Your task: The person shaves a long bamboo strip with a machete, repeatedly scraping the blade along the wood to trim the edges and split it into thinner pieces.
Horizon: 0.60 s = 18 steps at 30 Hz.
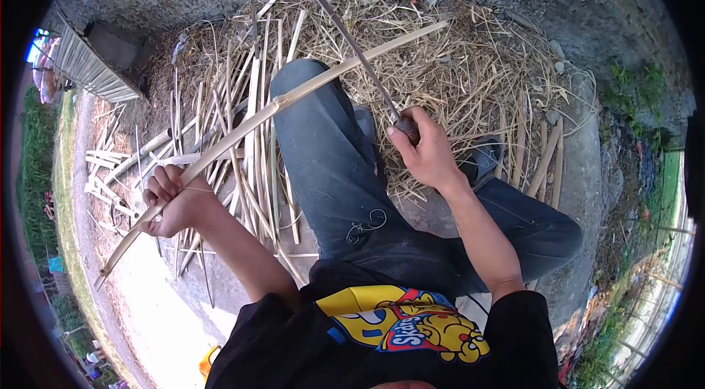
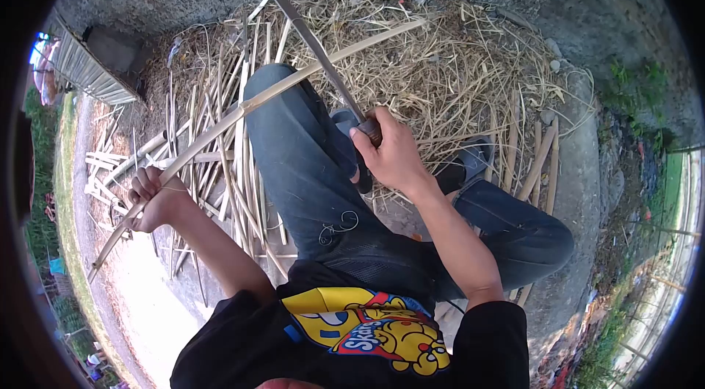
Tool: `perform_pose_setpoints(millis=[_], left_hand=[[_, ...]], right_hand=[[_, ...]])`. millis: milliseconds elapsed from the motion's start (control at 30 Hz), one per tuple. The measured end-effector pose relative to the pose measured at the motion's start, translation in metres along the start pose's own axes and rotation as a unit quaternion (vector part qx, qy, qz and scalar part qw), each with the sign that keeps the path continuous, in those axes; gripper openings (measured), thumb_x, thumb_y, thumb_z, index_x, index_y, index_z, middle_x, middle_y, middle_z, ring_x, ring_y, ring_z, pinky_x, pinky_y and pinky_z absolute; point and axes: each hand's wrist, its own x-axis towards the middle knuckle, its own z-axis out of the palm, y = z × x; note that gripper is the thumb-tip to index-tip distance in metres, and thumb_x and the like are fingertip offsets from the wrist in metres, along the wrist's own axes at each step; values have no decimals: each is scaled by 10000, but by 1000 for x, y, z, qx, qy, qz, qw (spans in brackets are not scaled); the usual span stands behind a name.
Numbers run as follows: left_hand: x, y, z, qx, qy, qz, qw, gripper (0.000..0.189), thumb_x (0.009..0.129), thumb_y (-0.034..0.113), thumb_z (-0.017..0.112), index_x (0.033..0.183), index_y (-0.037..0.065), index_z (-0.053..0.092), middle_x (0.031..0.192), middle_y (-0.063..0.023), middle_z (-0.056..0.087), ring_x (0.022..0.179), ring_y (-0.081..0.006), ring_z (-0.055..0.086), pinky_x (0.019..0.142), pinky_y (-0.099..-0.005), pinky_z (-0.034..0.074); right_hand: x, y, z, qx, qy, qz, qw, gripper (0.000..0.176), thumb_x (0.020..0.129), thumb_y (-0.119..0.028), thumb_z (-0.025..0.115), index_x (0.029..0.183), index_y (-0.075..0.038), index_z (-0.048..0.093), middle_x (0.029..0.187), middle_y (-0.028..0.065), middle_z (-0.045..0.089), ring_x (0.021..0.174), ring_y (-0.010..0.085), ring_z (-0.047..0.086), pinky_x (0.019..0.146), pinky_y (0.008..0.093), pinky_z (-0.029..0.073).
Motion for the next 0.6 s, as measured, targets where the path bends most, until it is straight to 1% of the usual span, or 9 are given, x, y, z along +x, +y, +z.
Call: perform_pose_setpoints(millis=[33, 67, 100, 167, 200, 333, 433, 500, 600], left_hand=[[-6, -10, 14, 16, -36, 2, 999, 586, 883, 683, 427, 660, 150, 328, 562, -13, 272, 488, -130, 246, 428, -262, 179], [-25, -23, 37, 10, -89, -11, 996, 555, 875, 655, 422, 658, 152, 334, 563, -11, 277, 494, -136, 250, 434, -277, 182], [-39, -37, 54, 10, -123, -32, 992, 610, 902, 708, 378, 650, 155, 332, 555, -8, 286, 487, -133, 247, 425, -277, 185], [-68, -69, 84, 22, -188, -87, 978, 643, 958, 735, 361, 652, 169, 340, 549, 10, 299, 483, -121, 281, 421, -256, 194], [-85, -85, 97, 67, -226, -79, 969, 666, 975, 755, 360, 655, 172, 330, 544, 20, 293, 480, -112, 286, 422, -248, 194], [-138, -148, 124, 102, -348, -132, 922, 642, 1022, 727, 320, 723, 159, 292, 603, 16, 290, 530, -95, 283, 465, -254, 213], [-183, -194, 114, 89, -344, -200, 913, 637, 1022, 702, 374, 724, 144, 300, 627, 20, 291, 548, -89, 294, 478, -258, 217], [-204, -227, 96, 84, -376, -158, 909, 631, 1024, 671, 422, 727, 125, 310, 636, 23, 291, 543, -86, 284, 477, -261, 214], [-208, -228, 104, 70, -371, -183, 908, 630, 1024, 661, 437, 725, 122, 309, 642, 30, 286, 538, -84, 282, 480, -265, 208]], right_hand=[[-5, -5, -2, 26, 21, 3, 999, 343, 933, -243, 704, 1083, 28, 557, 722, 163, 628, 641, 314, 639, 612, 428, 489], [-10, -3, -2, 56, 31, 2, 998, 349, 959, -265, 685, 1095, 28, 556, 715, 122, 615, 572, 209, 603, 543, 361, 474], [-16, -13, -7, 45, 35, -5, 998, 349, 959, -265, 685, 1095, 28, 556, 715, 122, 615, 572, 209, 603, 543, 361, 474], [-31, -36, -15, 236, 51, 91, 966, 335, 1007, -293, 644, 1069, 23, 551, 717, 74, 605, 512, 117, 560, 468, 284, 435], [-38, -39, -15, 249, 70, 59, 964, 330, 1053, -310, 583, 1052, 18, 545, 722, 41, 594, 478, 55, 517, 421, 227, 392], [-61, -55, -41, 231, 68, 125, 962, 342, 1077, -320, 541, 964, 2, 537, 712, 40, 576, 465, 67, 512, 398, 245, 389], [-68, -45, -48, 250, 79, 208, 943, 349, 1084, -352, 512, 1011, -14, 552, 734, 47, 572, 457, 76, 498, 395, 241, 392], [-68, -45, -50, 229, 97, 191, 950, 387, 1093, -381, 480, 1005, -10, 546, 726, 49, 565, 441, 81, 491, 387, 240, 396], [-71, -65, -54, 274, 214, 116, 930, 429, 1107, -405, 425, 946, -18, 517, 689, 48, 539, 440, 76, 484, 386, 234, 384]])
